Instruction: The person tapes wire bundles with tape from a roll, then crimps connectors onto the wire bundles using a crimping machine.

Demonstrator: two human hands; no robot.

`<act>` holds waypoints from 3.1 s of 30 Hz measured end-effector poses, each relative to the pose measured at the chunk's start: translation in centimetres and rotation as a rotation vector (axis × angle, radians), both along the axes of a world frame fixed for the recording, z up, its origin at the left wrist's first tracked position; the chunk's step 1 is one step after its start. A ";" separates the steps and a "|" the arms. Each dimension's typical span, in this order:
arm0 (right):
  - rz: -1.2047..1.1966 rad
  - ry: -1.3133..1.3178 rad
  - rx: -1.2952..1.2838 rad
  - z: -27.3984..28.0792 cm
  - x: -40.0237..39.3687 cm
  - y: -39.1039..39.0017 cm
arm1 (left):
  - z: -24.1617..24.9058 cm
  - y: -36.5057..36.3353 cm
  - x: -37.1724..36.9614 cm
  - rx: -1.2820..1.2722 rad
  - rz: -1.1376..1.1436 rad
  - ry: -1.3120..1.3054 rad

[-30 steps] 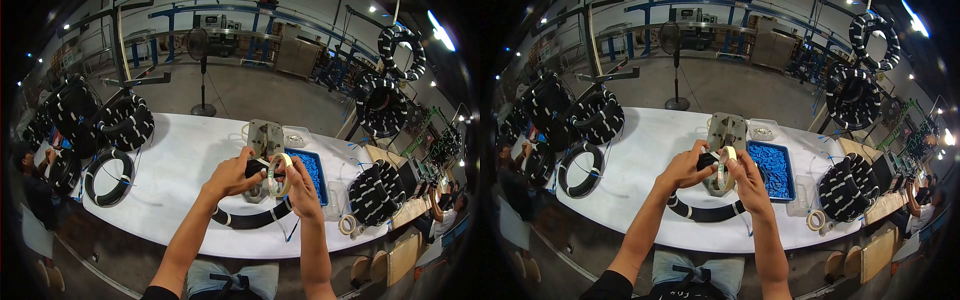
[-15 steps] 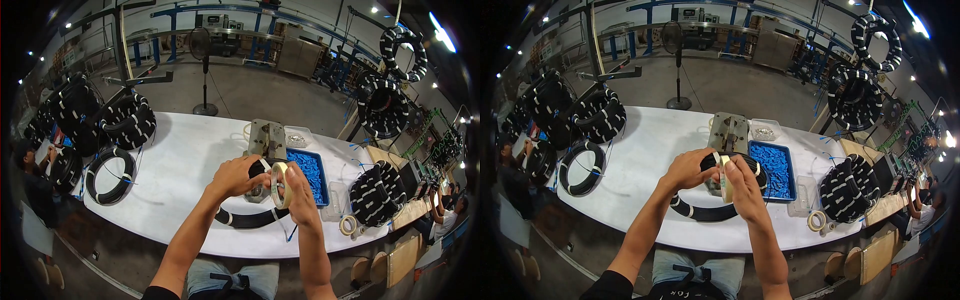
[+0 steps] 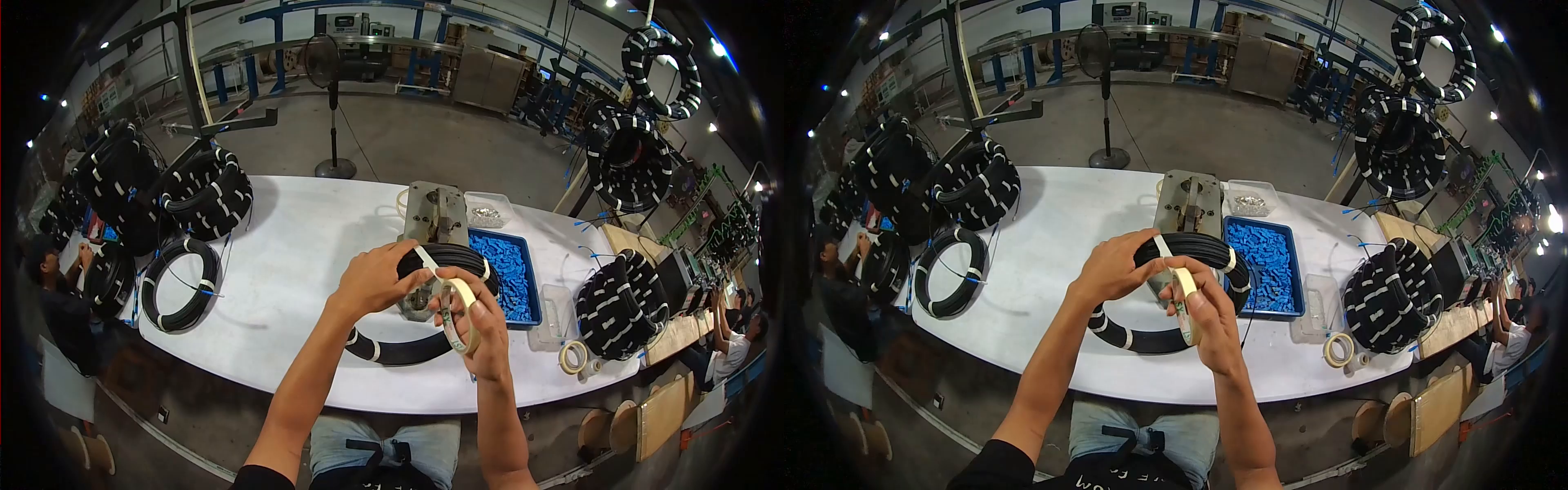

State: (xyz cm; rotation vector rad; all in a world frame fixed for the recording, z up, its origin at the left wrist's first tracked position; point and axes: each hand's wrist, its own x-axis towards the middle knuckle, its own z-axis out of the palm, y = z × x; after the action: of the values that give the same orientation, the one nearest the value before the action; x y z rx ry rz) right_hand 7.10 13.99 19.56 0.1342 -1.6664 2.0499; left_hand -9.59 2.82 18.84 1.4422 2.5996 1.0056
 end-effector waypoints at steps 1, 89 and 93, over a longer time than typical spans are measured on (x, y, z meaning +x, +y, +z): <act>0.040 0.044 -0.022 -0.3 0.1 0.0 | -0.3 0.0 -0.2 0.051 0.002 0.043; -0.318 -0.020 0.063 -12.6 -8.3 0.5 | -2.1 -0.7 -0.5 0.187 -0.033 0.238; -0.238 -0.085 -0.125 -11.2 -6.9 0.5 | -2.0 -0.4 -0.4 0.210 -0.077 0.233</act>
State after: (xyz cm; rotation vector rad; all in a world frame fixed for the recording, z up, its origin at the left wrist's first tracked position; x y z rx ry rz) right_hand 0.20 14.46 8.38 -0.1868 -1.5162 1.9944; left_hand -10.01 2.43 16.84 1.7936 2.6304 1.1991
